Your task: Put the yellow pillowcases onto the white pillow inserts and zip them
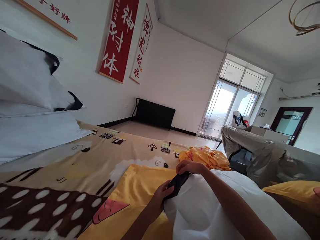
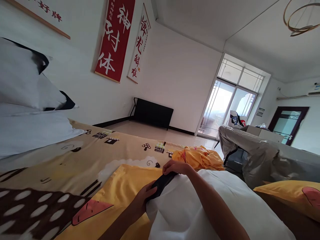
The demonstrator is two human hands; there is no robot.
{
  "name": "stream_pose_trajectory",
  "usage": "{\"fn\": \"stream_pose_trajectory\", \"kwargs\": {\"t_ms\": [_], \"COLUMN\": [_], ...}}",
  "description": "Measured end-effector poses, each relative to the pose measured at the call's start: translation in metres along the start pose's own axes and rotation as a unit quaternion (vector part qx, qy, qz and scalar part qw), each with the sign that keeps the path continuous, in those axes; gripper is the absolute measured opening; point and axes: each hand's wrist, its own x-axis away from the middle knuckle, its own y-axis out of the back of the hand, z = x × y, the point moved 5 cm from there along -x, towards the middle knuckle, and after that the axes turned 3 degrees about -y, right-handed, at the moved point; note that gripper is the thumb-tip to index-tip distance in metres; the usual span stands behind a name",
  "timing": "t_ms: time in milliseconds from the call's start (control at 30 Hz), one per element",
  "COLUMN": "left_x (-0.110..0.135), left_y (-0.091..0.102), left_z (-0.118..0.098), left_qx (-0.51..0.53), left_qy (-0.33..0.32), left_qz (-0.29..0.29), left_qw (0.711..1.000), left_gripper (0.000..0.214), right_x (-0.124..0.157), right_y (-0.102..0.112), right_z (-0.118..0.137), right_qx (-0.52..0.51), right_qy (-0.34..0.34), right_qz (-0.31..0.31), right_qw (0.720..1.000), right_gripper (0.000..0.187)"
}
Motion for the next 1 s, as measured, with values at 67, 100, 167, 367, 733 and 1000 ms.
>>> {"fn": "stream_pose_trajectory", "kwargs": {"t_ms": [67,100,167,367,733,1000], "left_x": [0.003,0.004,0.006,0.007,-0.001,-0.002], "left_y": [0.003,0.006,0.010,-0.007,-0.008,-0.008], "left_z": [0.003,0.005,0.009,0.016,0.004,0.006], "left_qx": [-0.009,-0.016,-0.031,-0.001,0.190,0.151], "left_qy": [0.034,0.052,0.082,0.094,0.042,0.033], "left_qz": [-0.031,-0.059,-0.100,-0.038,-0.023,-0.032], "left_qw": [0.999,0.997,0.991,0.995,0.981,0.987], "left_gripper": [0.043,0.044,0.046,0.054,0.042,0.031], "right_x": [0.000,0.000,0.000,0.002,0.024,0.060], "right_y": [-0.007,-0.011,-0.016,-0.026,-0.009,-0.005], "right_z": [0.006,0.008,0.011,0.009,0.024,0.022], "right_qx": [0.019,0.029,0.047,0.099,0.108,0.108], "right_qy": [0.004,0.006,0.009,-0.001,0.037,0.075], "right_qz": [0.006,0.005,-0.007,-0.052,-0.200,-0.090], "right_qw": [1.000,1.000,0.999,0.994,0.973,0.987], "right_gripper": [0.006,0.006,0.008,0.012,0.043,0.027]}}
